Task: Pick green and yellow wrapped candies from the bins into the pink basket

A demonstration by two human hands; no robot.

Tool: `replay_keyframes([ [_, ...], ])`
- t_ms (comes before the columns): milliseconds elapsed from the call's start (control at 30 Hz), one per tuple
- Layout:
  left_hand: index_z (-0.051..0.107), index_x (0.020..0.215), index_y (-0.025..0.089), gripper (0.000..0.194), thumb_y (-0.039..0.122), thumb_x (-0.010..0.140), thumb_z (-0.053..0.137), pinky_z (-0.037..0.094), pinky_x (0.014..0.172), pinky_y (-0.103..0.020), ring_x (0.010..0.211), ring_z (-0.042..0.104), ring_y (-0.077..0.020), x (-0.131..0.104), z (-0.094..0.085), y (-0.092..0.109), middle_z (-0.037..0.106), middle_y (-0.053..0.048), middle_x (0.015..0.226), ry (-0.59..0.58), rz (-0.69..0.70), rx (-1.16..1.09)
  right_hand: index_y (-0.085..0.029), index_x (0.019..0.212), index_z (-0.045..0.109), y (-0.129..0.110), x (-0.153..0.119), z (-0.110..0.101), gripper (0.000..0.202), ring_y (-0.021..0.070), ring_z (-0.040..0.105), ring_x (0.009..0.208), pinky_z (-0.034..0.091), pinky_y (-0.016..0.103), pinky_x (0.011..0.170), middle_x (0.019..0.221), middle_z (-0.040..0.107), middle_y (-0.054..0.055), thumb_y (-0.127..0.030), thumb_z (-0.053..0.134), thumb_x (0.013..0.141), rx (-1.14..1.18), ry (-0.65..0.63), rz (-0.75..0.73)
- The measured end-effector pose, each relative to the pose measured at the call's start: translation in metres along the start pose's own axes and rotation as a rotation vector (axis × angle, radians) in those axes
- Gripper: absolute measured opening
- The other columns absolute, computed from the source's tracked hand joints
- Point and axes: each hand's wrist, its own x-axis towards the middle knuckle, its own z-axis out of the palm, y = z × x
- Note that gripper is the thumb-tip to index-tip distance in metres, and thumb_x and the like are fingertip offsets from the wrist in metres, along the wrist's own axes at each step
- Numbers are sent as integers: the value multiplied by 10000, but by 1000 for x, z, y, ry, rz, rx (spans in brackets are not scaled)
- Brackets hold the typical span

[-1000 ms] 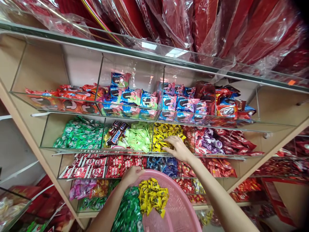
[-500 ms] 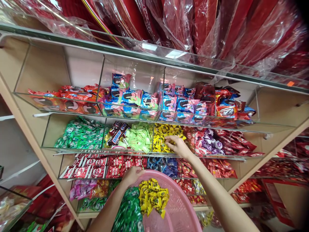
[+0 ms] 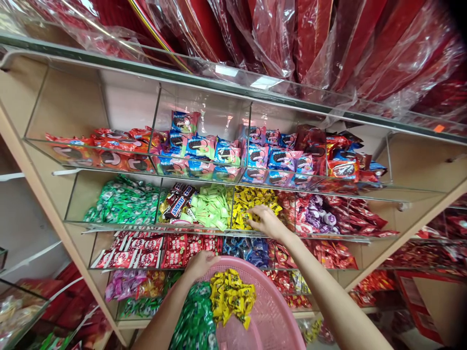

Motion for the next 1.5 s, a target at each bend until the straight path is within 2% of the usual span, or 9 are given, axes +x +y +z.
replay_keyframes([
  [133,529,637,171,536,695,653,416,226,536,-206,582,426,-122,-1,-1,1,495,24,586,8,-12,3,-181,959,610,7,-5,-9,288,209,535,909,393,343,814,941,619,76,-387,504,787,43,96,68],
  [367,504,604,165,538,684,679,384,216,528,-204,538,373,-99,-2,-4,5,406,45,532,-17,27,30,-173,917,638,18,-14,-5,302,224,534,904,401,342,785,939,608,85,-396,540,738,-73,-49,184],
  [533,519,613,162,524,665,685,392,218,531,-203,546,372,-101,-3,-4,7,410,42,535,-11,33,28,-232,1015,613,23,-10,-7,302,219,528,941,371,368,829,1008,604,54,-322,533,739,-68,-114,119],
  [700,530,623,163,518,661,682,402,229,543,-204,565,391,-109,-2,-1,3,436,36,548,3,27,15,-234,1041,601,29,-8,-13,301,205,516,916,371,351,804,995,605,46,-269,517,753,-45,-149,60],
  [900,533,630,164,532,675,677,392,225,535,-204,563,392,-111,-1,0,0,449,36,548,5,25,12,-270,1135,546,13,-7,-14,465,217,453,884,345,320,730,959,539,63,-146,540,687,-207,-197,56],
  [1000,534,631,164,533,675,679,388,225,536,-202,569,400,-113,-1,-1,2,459,34,555,8,26,23,-280,1125,550,6,-4,-15,498,212,437,893,327,322,752,958,522,56,-92,531,664,-210,-226,11],
  [1233,552,639,164,520,655,691,391,240,555,-205,576,420,-110,-3,-3,5,473,35,565,8,35,35,-289,1105,568,7,4,-13,448,225,439,898,318,334,736,943,526,58,-157,559,677,-247,-270,-24],
  [1400,556,643,157,531,659,689,393,235,545,-205,569,419,-107,-2,-2,6,465,34,559,-3,39,32,-232,1082,593,8,9,-14,393,244,434,925,318,338,742,963,535,85,-289,572,694,-259,-267,-1],
  [1500,565,662,156,538,665,683,395,233,540,-207,571,420,-110,-2,-2,5,469,33,559,-4,27,29,-222,1086,590,5,11,-14,389,238,441,924,315,334,739,964,540,85,-295,557,705,-250,-311,16],
])
